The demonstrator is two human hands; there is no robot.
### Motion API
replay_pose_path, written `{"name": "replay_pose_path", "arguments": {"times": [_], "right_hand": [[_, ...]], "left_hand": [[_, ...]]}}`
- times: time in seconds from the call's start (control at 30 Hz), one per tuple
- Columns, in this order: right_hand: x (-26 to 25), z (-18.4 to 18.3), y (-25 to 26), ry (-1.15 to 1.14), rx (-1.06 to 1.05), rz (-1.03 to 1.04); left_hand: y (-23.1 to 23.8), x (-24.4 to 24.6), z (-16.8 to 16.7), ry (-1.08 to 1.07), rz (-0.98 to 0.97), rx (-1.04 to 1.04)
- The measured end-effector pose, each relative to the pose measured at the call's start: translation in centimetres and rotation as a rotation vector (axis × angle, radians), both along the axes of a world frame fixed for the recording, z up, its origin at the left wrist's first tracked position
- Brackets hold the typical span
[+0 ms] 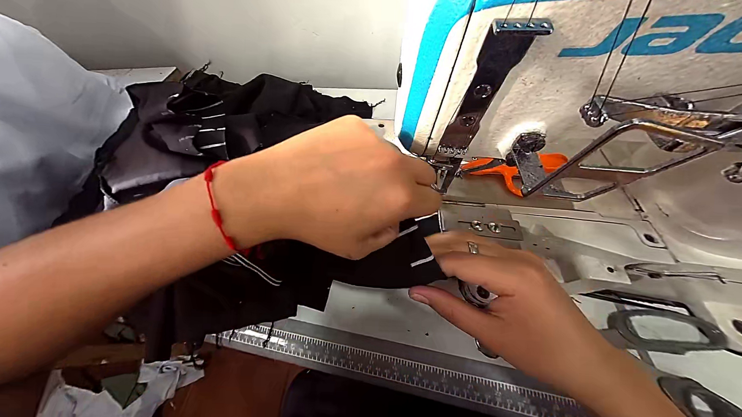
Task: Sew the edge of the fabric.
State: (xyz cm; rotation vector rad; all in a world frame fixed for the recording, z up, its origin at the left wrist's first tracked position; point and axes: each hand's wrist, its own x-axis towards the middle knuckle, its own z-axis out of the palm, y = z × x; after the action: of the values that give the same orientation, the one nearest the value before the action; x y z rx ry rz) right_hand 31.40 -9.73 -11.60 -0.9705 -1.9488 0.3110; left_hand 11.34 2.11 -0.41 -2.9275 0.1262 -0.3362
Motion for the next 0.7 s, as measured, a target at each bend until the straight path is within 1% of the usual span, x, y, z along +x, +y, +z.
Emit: {"name": "replay_pose_path", "arguments": {"times": [0.07,0.17,0.23,0.33,0.4,0.57,0.7], "right_hand": [[-0.4,-0.5,-0.1,0.102,-0.108,0.025],[-1.0,-1.3,-0.5,0.17,-0.195,0.011],[-1.6,-1.6,-1.0,0.205,-0.165,0.021],[-2.5,-2.3,-1.3,0.212,-0.092,0.018],[-2.7,-2.6,-1.3,0.217,-0.07,0.007],[-2.6,-2.4,-0.7,0.2,-0.024,-0.041],[-2.6,-2.5,-0.5,0.196,-0.035,-0.071]], "left_hand": [[0.3,-0.1,0.5,0.083,0.036,-0.012],[-0.6,-0.2,1.4,0.105,0.02,-0.131],[-0.5,-0.3,1.3,0.137,0.046,-0.164],[1.0,-0.6,0.3,0.194,0.112,-0.107],[1.3,-0.7,0.2,0.184,0.107,-0.071],[0.1,-0.6,1.0,0.128,0.059,-0.052],[0.5,-0.6,1.0,0.124,0.072,-0.014]]}}
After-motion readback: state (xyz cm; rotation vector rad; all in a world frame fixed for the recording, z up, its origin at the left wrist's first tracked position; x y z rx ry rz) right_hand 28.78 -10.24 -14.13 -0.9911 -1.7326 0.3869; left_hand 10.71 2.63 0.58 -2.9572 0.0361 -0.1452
